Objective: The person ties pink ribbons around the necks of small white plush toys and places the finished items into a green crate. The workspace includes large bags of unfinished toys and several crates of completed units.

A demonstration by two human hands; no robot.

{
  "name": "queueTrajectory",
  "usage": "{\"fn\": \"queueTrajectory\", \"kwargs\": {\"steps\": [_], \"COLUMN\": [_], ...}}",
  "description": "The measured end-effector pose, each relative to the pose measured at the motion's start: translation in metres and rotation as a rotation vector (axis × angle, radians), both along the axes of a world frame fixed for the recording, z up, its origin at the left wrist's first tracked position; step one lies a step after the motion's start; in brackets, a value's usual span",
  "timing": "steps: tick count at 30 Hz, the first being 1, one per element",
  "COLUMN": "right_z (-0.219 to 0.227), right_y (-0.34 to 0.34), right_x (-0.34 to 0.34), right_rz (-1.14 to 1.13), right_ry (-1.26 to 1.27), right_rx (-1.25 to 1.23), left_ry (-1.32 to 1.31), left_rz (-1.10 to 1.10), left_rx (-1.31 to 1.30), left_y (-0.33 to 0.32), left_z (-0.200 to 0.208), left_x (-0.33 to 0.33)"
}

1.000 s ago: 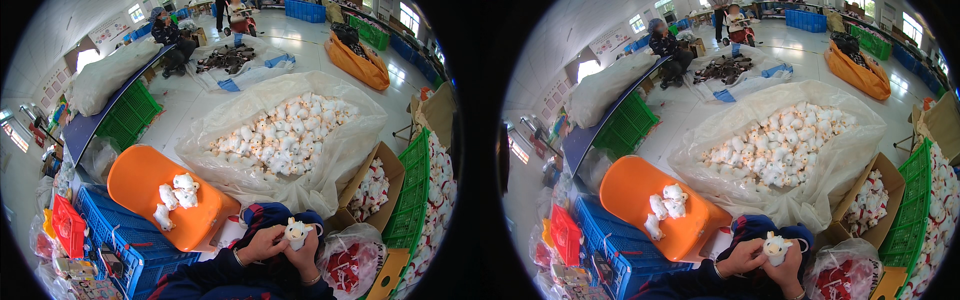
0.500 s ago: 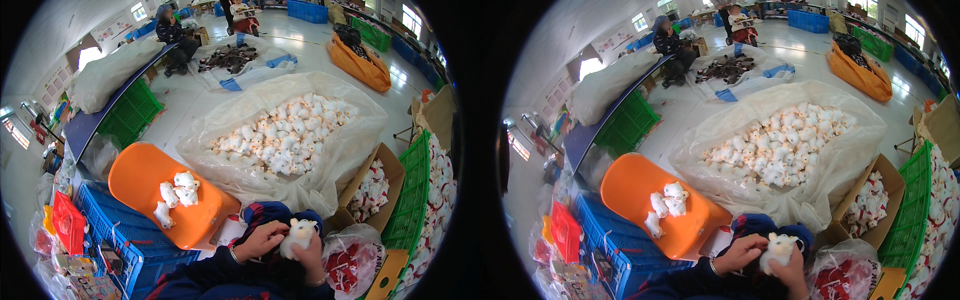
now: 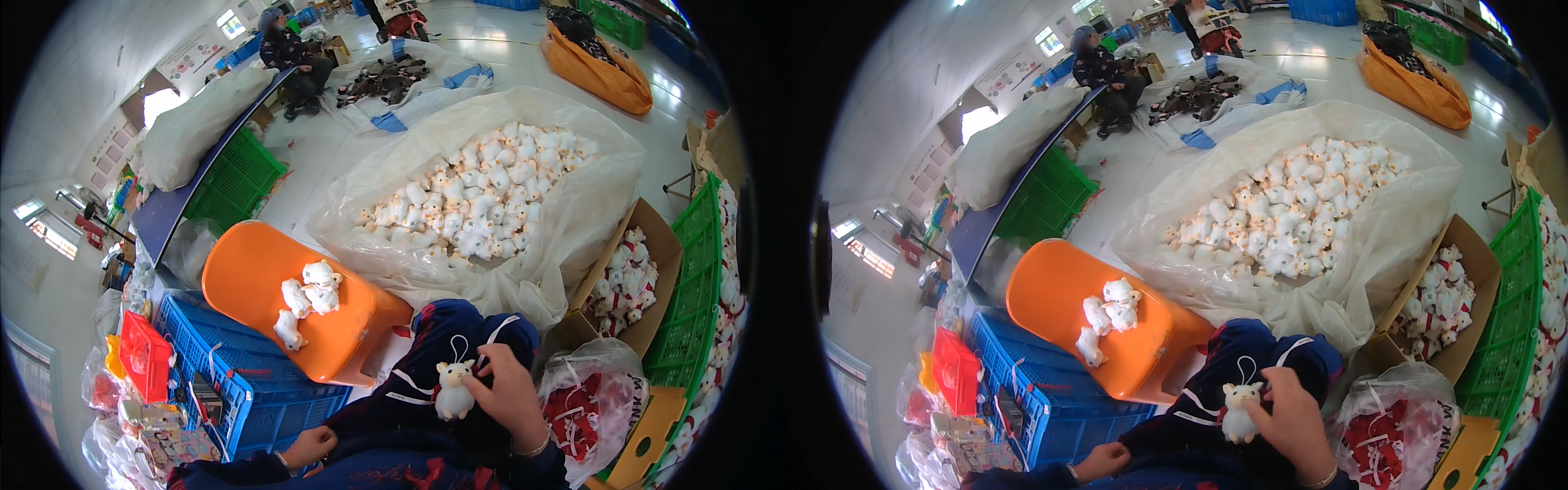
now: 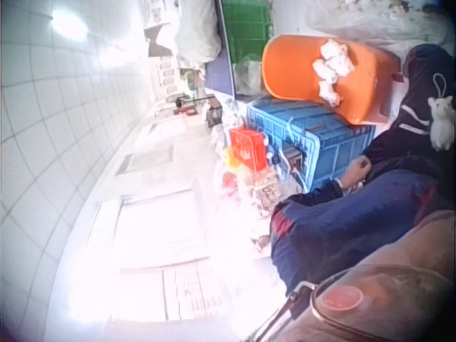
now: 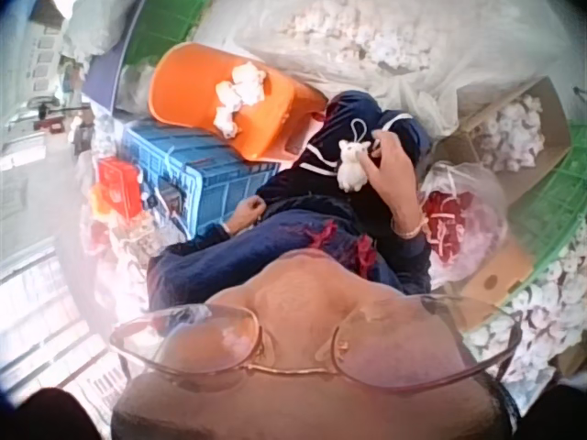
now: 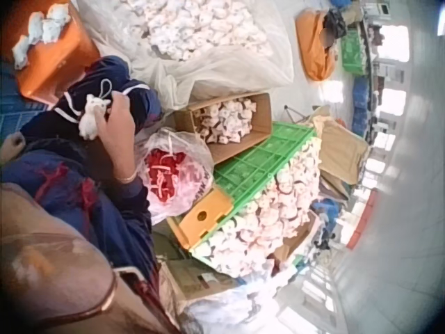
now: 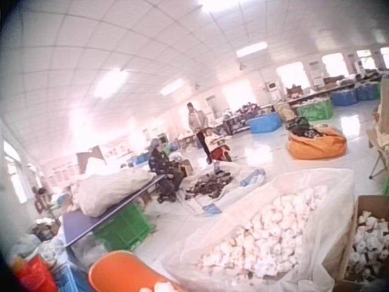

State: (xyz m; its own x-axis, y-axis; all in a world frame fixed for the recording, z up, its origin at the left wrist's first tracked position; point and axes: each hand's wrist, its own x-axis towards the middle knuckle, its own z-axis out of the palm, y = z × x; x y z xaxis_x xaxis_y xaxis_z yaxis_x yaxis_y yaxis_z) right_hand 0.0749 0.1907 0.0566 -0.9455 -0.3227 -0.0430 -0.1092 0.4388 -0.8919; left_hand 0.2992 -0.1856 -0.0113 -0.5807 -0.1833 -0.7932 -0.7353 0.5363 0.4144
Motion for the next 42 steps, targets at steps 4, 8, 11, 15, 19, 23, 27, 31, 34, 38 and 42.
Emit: {"fn": "queueTrajectory", "kwargs": {"steps": [4, 8, 11, 15, 19, 23, 27, 31, 34, 38, 42], "right_z": [-0.008, -0.05, -0.073, -0.072, -0.082, -0.081, -0.082, -0.063, -0.066, -0.069, -0.082], "right_y": [-0.048, -0.134, -0.172, -0.167, -0.187, -0.189, -0.184, -0.174, -0.174, -0.177, -0.177], "right_x": [0.032, 0.072, 0.092, 0.091, 0.107, 0.115, 0.111, 0.108, 0.113, 0.116, 0.121], "right_rz": [0.468, 1.063, 1.386, 1.263, 1.313, 1.368, 1.387, 1.354, 1.352, 1.363, 1.359], "right_ry": [-0.094, 0.014, 0.032, 0.064, 0.165, 0.091, 0.067, 0.062, 0.082, 0.121, 0.084], "right_rx": [-0.223, -0.116, 0.174, -0.202, -0.441, -0.463, -0.336, -0.368, -0.289, -0.342, -0.282], "left_ry": [-0.498, -0.471, -0.196, 0.172, 0.626, 0.587, 0.513, 0.266, 0.376, 0.575, 0.448], "left_rz": [0.159, 0.082, 0.04, 0.194, 0.163, 0.226, 0.075, 0.328, 0.7, 0.601, 0.44], "left_rx": [0.212, 0.296, 0.26, 0.238, 0.296, 0.258, 0.292, 0.487, 0.582, 0.246, 0.117], "left_y": [-0.013, 0.005, 0.006, 0.028, 0.003, -0.01, 0.025, 0.024, 0.051, 0.056, 0.051], "left_z": [0.01, 0.033, 0.025, 0.005, -0.071, -0.089, -0.023, -0.003, -0.003, -0.042, -0.04], "left_x": [0.023, 0.005, 0.019, 0.034, 0.049, 0.049, 0.014, 0.006, -0.015, 0.001, 0.001]}}
